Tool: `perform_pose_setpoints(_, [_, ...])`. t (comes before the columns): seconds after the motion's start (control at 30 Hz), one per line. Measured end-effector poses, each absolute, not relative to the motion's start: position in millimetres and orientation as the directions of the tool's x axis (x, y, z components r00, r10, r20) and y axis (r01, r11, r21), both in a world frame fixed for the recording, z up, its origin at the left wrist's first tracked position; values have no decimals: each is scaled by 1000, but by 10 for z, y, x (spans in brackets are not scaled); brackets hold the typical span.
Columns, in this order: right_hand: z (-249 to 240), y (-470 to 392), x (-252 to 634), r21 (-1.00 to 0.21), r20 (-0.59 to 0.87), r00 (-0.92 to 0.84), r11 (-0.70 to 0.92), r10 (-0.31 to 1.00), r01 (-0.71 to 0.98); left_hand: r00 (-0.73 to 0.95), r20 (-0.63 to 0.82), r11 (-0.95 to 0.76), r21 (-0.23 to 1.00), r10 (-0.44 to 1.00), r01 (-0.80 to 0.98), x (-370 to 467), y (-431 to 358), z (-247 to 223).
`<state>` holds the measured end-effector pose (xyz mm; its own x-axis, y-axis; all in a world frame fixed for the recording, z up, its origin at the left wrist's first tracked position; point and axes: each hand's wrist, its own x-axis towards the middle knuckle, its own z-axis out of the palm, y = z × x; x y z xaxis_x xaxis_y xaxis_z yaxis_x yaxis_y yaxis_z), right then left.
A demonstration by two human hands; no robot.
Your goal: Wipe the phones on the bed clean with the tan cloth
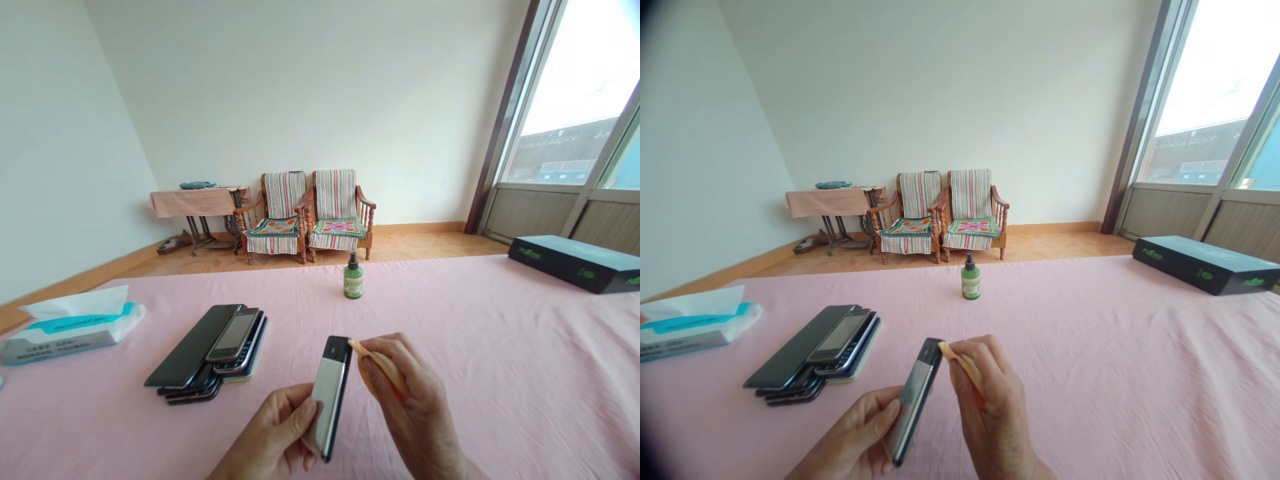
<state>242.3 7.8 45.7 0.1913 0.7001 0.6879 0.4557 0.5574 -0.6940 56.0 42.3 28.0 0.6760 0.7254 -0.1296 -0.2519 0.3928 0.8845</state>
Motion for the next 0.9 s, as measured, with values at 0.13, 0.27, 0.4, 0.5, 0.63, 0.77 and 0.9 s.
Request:
perform_pose_setpoints(0.13, [401,62,2396,-644,732,145,608,665,463,715,-122,399,887,688,-233,555,428,263])
perform_pose_setpoints(0.27, [284,32,2271,-526,791,-31,704,611,477,649,-97,373,877,755,-303,543,436,272])
perform_pose_setpoints(0.4, [289,29,2243,-499,787,-72,702,612,507,647,-96,365,883,756,-296,537,446,307])
perform_pose_setpoints(0.5, [362,31,2312,-550,762,-6,653,647,520,654,-118,375,887,747,-269,547,421,318])
perform_pose_setpoints(0.63, [395,4,2353,-510,791,-18,676,611,532,648,-144,390,885,748,-254,547,375,296])
perform_pose_setpoints(0.77, [386,-10,2339,-479,801,-45,685,597,549,646,-151,403,877,748,-261,532,365,274])
perform_pose_setpoints(0.9, [384,1,2346,-497,800,-13,675,600,545,645,-150,407,873,749,-269,530,369,271])
